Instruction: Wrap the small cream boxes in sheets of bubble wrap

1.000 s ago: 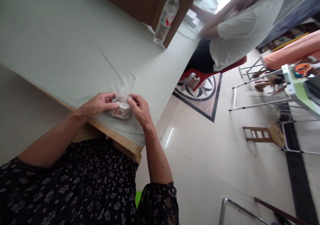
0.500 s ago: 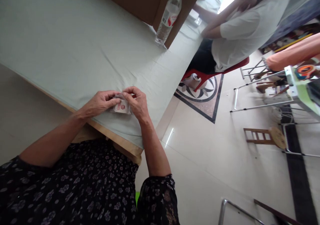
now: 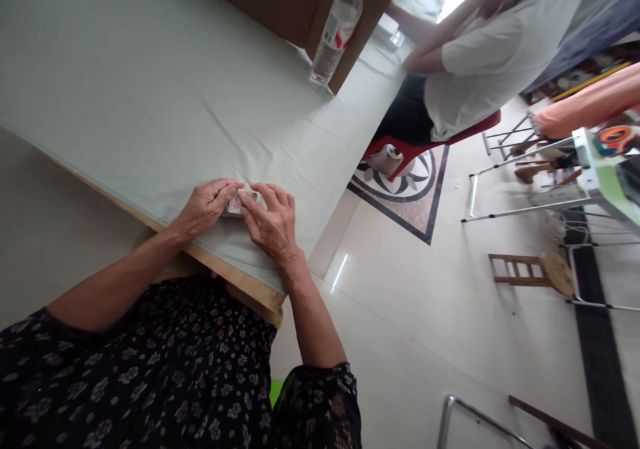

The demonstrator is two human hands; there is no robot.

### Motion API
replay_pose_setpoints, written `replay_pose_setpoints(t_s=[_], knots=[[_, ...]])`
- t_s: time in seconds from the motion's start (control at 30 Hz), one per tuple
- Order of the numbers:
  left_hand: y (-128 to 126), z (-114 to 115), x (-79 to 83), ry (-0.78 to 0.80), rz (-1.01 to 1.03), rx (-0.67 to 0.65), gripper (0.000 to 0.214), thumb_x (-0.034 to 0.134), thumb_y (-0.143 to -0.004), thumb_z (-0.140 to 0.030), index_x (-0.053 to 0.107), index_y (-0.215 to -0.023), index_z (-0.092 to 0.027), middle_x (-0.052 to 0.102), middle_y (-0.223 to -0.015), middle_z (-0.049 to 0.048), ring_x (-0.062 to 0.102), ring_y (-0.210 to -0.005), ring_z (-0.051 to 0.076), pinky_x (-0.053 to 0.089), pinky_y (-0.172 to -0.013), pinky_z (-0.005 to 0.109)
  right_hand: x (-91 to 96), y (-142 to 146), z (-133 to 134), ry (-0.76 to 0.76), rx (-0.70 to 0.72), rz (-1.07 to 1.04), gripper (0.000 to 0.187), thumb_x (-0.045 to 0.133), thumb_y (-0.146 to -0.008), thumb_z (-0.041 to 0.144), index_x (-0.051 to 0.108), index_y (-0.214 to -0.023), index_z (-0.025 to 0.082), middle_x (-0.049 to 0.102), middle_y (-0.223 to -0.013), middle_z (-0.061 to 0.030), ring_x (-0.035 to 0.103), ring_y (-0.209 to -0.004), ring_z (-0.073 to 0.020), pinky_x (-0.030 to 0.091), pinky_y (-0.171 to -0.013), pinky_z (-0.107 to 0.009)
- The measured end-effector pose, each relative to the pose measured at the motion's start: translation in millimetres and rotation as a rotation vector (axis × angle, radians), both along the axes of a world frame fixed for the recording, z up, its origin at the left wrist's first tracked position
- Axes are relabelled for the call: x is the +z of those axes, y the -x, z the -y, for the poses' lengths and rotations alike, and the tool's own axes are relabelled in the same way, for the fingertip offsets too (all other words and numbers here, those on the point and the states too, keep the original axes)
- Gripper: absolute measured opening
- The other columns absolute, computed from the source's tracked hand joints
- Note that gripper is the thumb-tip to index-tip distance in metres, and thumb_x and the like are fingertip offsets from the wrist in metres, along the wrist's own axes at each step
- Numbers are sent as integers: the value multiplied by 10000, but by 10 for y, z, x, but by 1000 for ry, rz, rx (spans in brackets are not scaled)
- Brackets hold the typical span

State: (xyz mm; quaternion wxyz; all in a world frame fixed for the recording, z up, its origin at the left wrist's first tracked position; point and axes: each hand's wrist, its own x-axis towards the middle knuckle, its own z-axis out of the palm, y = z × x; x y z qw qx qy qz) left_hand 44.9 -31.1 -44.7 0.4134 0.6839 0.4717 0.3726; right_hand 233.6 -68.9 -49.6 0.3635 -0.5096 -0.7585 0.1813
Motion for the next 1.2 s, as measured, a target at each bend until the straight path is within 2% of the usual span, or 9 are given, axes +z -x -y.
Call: replay_pose_setpoints(t_s=[0.1,0.23,0.33,0.43,0.57,0.7,0.8,1.0,1.2], knots=[[-1,-8,-5,-36,-51,26,470,463,-1017,-545,774,-998,-193,779,-1035,83,680,-1041,252,518,-1036,362,1,-34,90,-42,53,45,236,657,-990,423,800,-1166,357,666,-1438,-65,560,-1371,-356,374,-1193,-617],[63,-24,17,-37,-84,-2,503,422,-1023,-528,781,-1065,-178,784,-1126,107,667,-1136,279,499,-1102,416,42,-131,75,-23,-12,-148,316,653,-996,486,745,-1272,361,607,-1517,-71,546,-1418,-334,406,-1205,-596],[160,-23,54,31,-50,-47,540,468,-999,-556,747,-1230,-157,745,-1287,136,658,-1209,302,490,-1139,457,57,-229,-56,108,1,-236,619,729,-921,592,584,-1487,385,527,-1625,-66,484,-1500,-336,466,-1170,-582],[252,-4,88,119,-40,-88,646,671,-866,-514,650,-1409,-165,681,-1415,148,657,-1243,320,525,-1116,464,6,-276,-213,278,103,-238,947,817,-796,691,437,-1606,378,466,-1688,-79,468,-1525,-356,455,-1190,-593],[290,21,97,104,-90,-162,820,737,-772,-416,547,-1525,-151,600,-1534,173,594,-1358,354,480,-1181,504,-119,-235,-356,327,189,-245,1120,870,-712,720,389,-1646,332,425,-1717,-116,424,-1564,-369,367,-1267,-590],[251,9,74,63,-88,-163,817,686,-781,-360,509,-1550,-151,640,-1482,161,624,-1316,328,482,-1176,501,-192,-172,-387,325,203,-260,1082,900,-714,646,421,-1631,330,637,-1496,-111,603,-1377,-330,444,-1201,-535],[202,-15,64,40,-83,-168,807,662,-779,-320,503,-1552,-156,696,-1376,134,673,-1213,292,534,-1110,449,-197,-145,-326,284,122,-253,958,904,-740,567,498,-1577,337,711,-1325,-75,662,-1244,-298,469,-1159,-506],[110,-54,-5,-26,-85,-178,812,643,-737,-272,524,-1531,-152,643,-1472,158,602,-1348,335,460,-1207,519,-174,-147,-147,238,0,-258,853,882,-767,556,541,-1523,356,702,-1389,-79,630,-1306,-316,422,-1207,-549],[148,-109,-162,59,188,-129,866,658,-715,-308,478,-1550,-168,612,-1515,175,547,-1445,362,432,-1224,559,-196,-185,-111,269,-79,-468,743,702,-866,724,577,-1468,305,642,-1517,-108,595,-1397,-305,467,-1192,-532]])
